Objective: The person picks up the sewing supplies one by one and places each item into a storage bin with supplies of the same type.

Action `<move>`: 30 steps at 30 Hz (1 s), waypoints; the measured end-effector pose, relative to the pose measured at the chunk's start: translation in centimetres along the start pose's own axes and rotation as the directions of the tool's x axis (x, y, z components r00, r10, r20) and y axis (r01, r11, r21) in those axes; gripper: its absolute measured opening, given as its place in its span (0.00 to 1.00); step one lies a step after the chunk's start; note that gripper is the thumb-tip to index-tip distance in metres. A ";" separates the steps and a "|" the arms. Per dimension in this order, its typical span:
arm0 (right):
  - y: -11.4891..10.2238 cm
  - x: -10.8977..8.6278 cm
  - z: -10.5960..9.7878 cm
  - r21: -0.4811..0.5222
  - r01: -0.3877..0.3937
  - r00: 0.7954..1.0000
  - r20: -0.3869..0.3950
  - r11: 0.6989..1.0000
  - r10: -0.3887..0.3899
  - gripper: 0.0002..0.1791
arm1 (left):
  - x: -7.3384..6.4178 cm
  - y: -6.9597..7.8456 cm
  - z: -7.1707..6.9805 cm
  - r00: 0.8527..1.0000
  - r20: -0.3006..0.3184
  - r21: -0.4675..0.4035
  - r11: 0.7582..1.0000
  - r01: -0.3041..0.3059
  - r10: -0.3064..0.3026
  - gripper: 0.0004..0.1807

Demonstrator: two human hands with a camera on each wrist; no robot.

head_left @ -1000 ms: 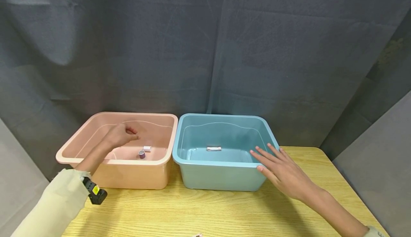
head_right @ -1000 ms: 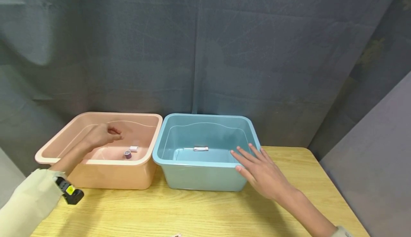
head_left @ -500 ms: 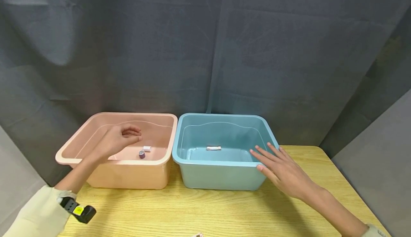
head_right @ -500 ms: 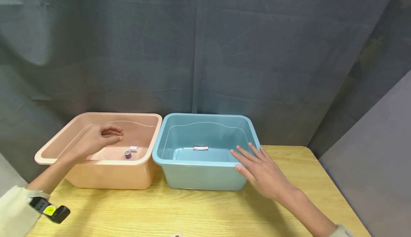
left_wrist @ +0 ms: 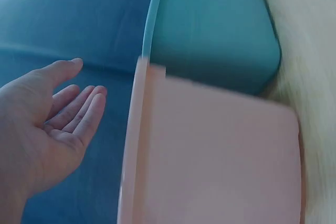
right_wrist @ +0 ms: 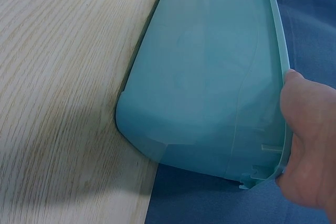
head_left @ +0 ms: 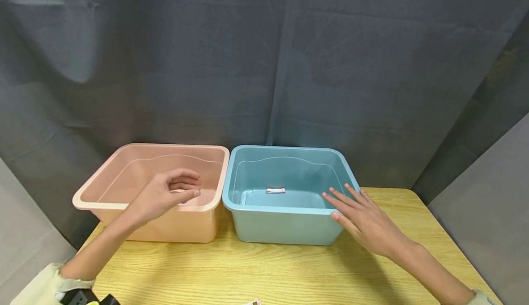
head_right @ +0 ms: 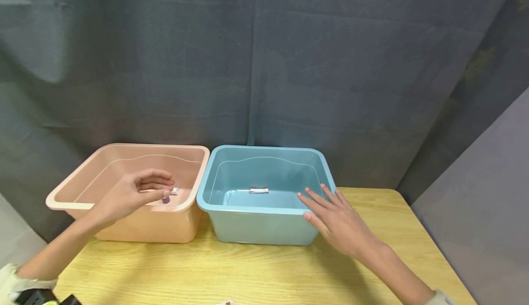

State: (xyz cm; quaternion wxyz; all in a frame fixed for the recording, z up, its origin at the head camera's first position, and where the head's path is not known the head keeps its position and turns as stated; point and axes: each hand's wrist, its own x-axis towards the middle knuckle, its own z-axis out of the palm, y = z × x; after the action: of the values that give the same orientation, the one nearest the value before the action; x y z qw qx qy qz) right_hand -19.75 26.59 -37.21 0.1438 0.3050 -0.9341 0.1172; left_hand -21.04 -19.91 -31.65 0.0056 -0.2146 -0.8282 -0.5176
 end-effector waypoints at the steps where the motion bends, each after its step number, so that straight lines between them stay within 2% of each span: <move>1: 0.0 0.0 0.0 0.002 0.001 1.000 -0.002 1.000 -0.001 0.25 | -0.2 0.3 0.4 1.000 0.005 -0.013 1.000 -0.008 0.008 0.21; 7: -0.1 0.0 0.0 0.007 -0.003 1.000 0.001 1.000 0.003 0.25 | -1.3 2.0 2.9 0.998 0.033 -0.065 0.996 -0.058 0.060 0.20; 13: -0.1 0.0 -0.1 0.004 -0.010 1.000 0.013 1.000 0.010 0.26 | -2.4 2.8 5.3 0.992 0.094 -0.030 0.996 -0.087 0.090 0.19; 15: 0.0 0.0 -0.1 0.004 -0.009 1.000 0.017 1.000 0.009 0.26 | -2.7 2.8 6.1 0.987 0.127 -0.023 0.995 -0.098 0.101 0.18; 19: 0.0 0.0 -0.1 0.006 -0.010 1.000 0.008 1.000 0.010 0.25 | -3.4 2.7 7.5 0.981 0.178 -0.025 0.997 -0.075 0.079 0.18; 21: 0.0 -0.1 -0.1 0.007 -0.007 1.000 0.003 1.000 0.007 0.25 | -3.8 2.6 8.2 0.980 0.189 -0.002 0.998 -0.057 0.056 0.18; 26: -0.1 -0.1 0.0 0.004 -0.002 1.000 -0.005 1.000 0.002 0.25 | -4.5 2.2 9.8 0.976 0.215 0.026 0.998 -0.054 0.047 0.19; 30: -0.1 -0.1 0.0 0.002 0.000 1.000 -0.006 1.000 0.000 0.25 | -4.9 1.7 11.1 0.971 0.229 -0.010 0.998 -0.063 0.064 0.20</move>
State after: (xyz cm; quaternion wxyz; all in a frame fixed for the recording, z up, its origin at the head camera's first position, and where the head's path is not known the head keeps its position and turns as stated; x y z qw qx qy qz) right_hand -19.61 26.56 -37.20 0.1464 0.3046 -0.9336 0.1192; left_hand -13.58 -11.48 -36.43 -0.0738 -0.2994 -0.8153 -0.4901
